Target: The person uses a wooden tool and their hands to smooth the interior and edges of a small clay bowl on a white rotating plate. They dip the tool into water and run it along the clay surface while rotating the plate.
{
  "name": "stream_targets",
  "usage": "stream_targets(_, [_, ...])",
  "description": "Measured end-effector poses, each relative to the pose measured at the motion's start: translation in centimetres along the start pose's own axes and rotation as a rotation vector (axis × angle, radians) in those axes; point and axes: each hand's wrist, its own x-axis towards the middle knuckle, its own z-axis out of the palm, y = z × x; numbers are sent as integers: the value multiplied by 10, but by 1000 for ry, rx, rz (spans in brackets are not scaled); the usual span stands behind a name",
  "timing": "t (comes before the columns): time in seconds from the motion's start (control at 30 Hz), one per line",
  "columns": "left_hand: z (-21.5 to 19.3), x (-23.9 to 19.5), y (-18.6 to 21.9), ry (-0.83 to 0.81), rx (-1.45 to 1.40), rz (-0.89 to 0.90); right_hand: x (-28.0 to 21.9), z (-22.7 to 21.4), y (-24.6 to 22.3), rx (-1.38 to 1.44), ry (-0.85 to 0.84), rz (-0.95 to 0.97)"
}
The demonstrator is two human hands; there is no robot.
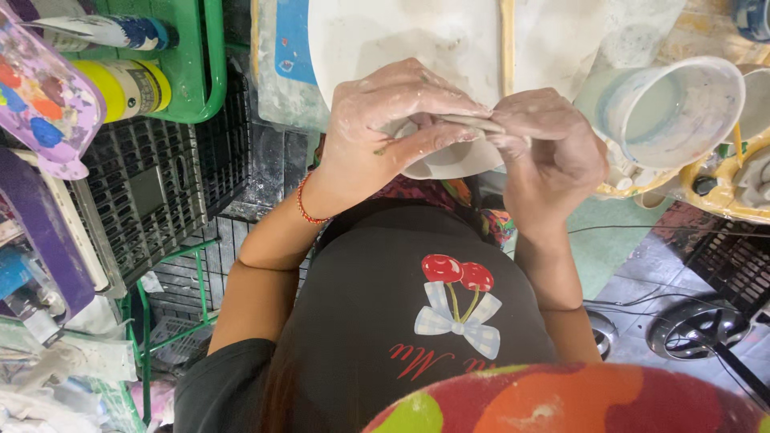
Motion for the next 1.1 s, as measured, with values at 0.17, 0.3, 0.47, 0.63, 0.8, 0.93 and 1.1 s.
stream_targets(0.17, [-3,5,-13,162,-101,-78,-2,3,8,309,237,185])
stream_targets(0.3, [-16,8,-31,204,321,-35,-10,-11,8,258,175,295])
stream_targets(0.47, [-14,15,-51,192,505,-24,-24,-21,17,134,83,306])
stream_targets(0.63, [-17,11,-62,101,549,46,-37,-25,29,146,129,309])
stream_targets(0.8, [-14,-1,-68,111,619,-4,-38,-26,31,130,117,312])
stream_targets(0.93, [2,-12,-61,329,130,-101,-26,-18,18,141,108,320])
stream_targets(1.1, [22,-18,-30,239,-767,-43,-2,1,-11,-229,-102,-12])
